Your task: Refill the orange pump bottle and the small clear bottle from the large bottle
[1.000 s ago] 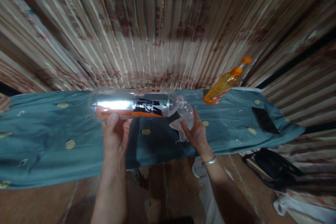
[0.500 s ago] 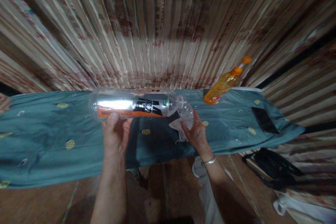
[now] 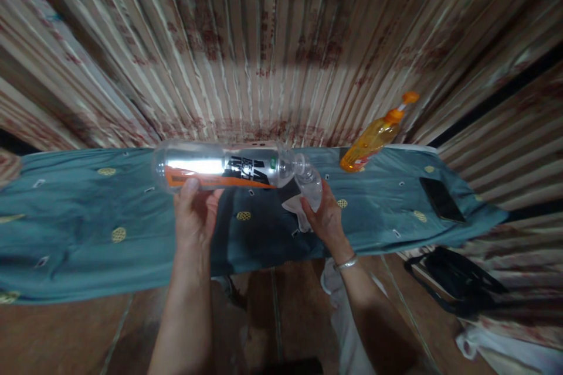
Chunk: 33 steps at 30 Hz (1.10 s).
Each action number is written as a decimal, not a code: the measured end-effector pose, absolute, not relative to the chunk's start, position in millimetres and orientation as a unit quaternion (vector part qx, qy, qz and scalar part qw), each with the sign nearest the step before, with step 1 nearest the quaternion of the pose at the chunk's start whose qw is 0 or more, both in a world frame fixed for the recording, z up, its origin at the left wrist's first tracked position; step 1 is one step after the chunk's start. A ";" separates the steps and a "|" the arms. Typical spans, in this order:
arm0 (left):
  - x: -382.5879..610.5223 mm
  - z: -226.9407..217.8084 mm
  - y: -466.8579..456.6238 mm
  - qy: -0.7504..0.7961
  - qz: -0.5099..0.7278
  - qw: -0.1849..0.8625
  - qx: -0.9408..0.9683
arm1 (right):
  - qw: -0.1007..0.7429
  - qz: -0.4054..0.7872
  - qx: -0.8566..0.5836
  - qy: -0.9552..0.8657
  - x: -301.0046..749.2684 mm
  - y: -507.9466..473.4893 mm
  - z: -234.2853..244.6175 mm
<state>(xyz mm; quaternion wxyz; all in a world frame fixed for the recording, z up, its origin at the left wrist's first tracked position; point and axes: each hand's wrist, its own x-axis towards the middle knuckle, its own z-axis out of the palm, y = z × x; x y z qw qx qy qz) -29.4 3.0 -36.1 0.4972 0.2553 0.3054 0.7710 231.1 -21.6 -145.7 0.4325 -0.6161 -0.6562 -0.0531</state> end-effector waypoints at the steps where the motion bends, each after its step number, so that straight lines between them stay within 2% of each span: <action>1: -30.0 -37.1 3.2 0.305 0.768 0.499 0.259 | 0.432 -0.053 -0.617 -0.655 231.1 -21.2 -146.3; 33: -31.8 -40.9 4.9 0.303 0.769 0.503 0.252 | 0.433 -0.057 -0.617 -0.655 237.2 -16.4 -154.3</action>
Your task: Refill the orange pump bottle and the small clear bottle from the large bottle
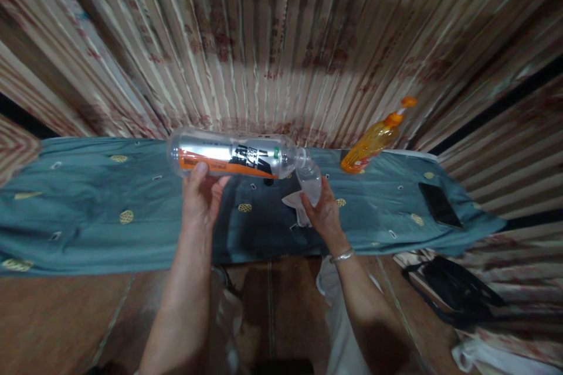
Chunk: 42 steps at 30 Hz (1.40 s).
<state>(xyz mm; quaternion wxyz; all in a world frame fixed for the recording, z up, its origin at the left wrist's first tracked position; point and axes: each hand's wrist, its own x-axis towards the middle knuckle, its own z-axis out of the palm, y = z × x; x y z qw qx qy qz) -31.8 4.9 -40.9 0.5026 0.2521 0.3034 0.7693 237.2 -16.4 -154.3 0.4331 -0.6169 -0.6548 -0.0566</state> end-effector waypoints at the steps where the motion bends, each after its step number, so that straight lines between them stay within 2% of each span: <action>1: -31.5 -41.0 4.8 0.302 0.770 0.502 0.251 | 0.433 -0.060 -0.616 -0.655 237.3 -16.3 -154.6; 29: -31.0 -40.9 7.9 0.289 0.775 0.500 0.257 | 0.416 -0.042 -0.628 -0.656 238.2 -20.3 -151.9; 42: -30.0 -39.3 8.0 0.291 0.770 0.502 0.264 | 0.424 -0.069 -0.617 -0.659 235.2 -22.4 -150.7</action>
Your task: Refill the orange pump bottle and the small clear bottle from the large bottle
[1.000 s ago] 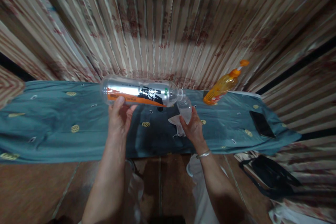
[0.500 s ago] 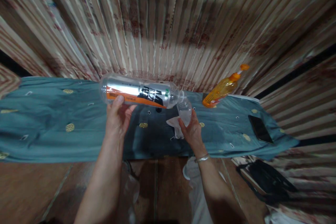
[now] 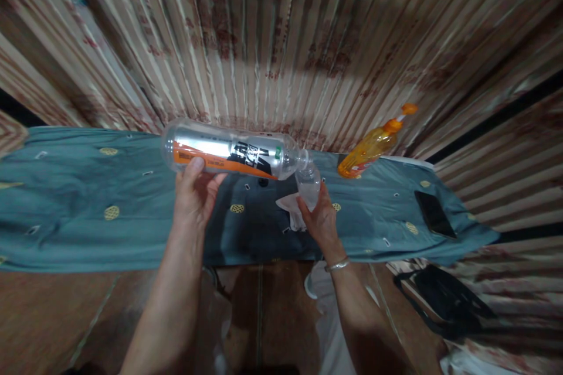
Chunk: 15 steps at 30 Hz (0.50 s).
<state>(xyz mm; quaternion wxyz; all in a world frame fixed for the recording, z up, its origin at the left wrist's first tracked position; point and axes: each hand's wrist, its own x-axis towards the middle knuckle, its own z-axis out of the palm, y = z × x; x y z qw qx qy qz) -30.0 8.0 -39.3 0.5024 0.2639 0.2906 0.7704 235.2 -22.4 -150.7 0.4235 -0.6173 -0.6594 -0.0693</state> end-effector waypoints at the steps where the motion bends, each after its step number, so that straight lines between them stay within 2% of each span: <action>1: -30.4 -39.2 7.7 0.293 0.768 0.504 0.266 | 0.424 -0.068 -0.617 -0.660 235.0 -22.6 -150.6; 15: -34.7 -35.6 9.8 0.302 0.779 0.491 0.246 | 0.417 -0.074 -0.612 -0.668 235.6 -22.6 -150.1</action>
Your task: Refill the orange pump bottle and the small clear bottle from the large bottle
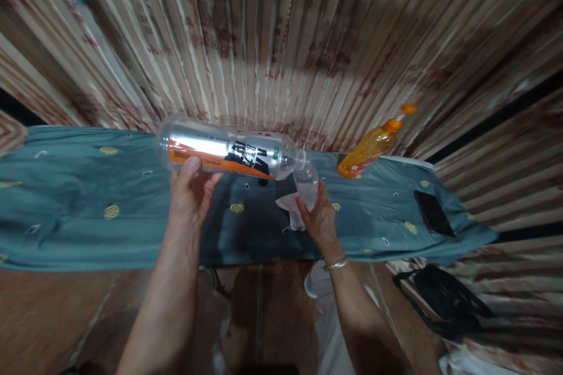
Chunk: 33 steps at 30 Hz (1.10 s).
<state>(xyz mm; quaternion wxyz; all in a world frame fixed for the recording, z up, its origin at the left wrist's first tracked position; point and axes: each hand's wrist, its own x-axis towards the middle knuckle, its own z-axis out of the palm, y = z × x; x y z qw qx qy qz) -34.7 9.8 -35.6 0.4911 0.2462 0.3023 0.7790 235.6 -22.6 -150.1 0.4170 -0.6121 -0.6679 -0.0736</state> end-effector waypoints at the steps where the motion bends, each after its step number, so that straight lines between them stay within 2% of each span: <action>1: -34.0 -34.5 9.3 0.304 0.780 0.492 0.240 | 0.415 -0.072 -0.613 -0.668 235.7 -22.6 -149.8; 33: -31.8 -32.2 4.9 0.296 0.780 0.489 0.255 | 0.418 -0.077 -0.610 -0.669 237.1 -21.0 -151.4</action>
